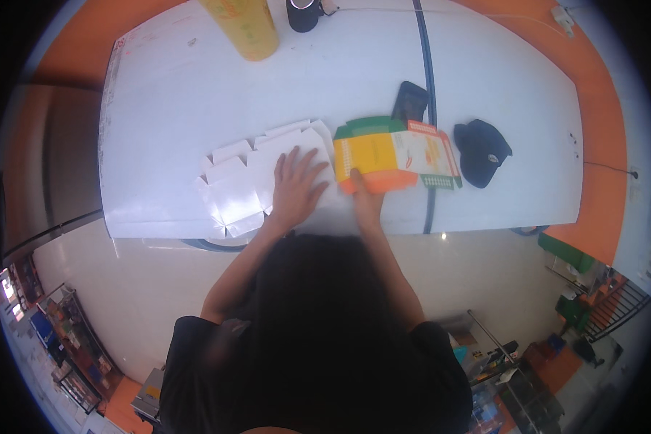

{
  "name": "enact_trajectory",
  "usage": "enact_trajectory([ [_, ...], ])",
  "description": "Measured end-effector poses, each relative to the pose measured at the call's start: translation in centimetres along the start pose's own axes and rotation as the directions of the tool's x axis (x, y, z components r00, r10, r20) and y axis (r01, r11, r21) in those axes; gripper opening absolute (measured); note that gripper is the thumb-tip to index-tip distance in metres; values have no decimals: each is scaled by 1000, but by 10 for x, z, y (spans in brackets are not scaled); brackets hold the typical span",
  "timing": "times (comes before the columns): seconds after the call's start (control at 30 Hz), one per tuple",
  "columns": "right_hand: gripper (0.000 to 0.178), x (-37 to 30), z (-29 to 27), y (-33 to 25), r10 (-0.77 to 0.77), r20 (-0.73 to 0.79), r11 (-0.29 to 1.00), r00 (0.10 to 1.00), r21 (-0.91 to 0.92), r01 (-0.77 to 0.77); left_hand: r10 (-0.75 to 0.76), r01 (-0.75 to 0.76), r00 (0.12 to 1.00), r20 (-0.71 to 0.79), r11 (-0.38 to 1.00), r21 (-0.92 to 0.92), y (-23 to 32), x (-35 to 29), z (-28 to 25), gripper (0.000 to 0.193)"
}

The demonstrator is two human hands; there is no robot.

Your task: The person places a black bag on a white counter, then retrieves and arranges several flat white cardboard pieces. They fold the pieces into small box shapes and place them on the counter. The person also handles a roll of tape and a smartphone during the process.

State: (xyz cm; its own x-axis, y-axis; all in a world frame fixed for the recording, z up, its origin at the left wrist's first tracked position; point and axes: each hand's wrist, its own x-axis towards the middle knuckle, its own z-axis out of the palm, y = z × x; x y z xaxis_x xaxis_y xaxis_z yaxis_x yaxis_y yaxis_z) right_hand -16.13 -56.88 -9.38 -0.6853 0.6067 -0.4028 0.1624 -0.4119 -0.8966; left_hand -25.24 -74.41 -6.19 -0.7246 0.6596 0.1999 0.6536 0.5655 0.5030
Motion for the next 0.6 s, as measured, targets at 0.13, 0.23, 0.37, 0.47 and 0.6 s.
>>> enact_trajectory([
  [0.13, 48, -16, 9, 8, 15, -18, 993, 1000, 121, -13, -16, 16, 1000, -13, 1000, -10, 0, -3, 2, 42],
  [0.23, 44, -22, 17, 8, 99, -16, 934, 995, 346, -87, -19, 18, 1000, -19, 1000, -13, 1, -2, 1, 42],
  [0.37, 37, -20, 21, 7, 185, 27, 803, 982, 573, -167, -16, 16, 1000, -16, 1000, -5, 2, 0, -2, 43],
  [0.47, 35, -19, 20, 7, 242, 69, 724, 968, 651, -228, -21, 21, 1000, -7, 1000, -3, 3, 0, -2, 43],
  [0.6, 35, -19, 19, 7, 280, 53, 692, 959, 681, -240, -25, 25, 1000, 0, 1000, -10, 3, 1, -2, 44],
])
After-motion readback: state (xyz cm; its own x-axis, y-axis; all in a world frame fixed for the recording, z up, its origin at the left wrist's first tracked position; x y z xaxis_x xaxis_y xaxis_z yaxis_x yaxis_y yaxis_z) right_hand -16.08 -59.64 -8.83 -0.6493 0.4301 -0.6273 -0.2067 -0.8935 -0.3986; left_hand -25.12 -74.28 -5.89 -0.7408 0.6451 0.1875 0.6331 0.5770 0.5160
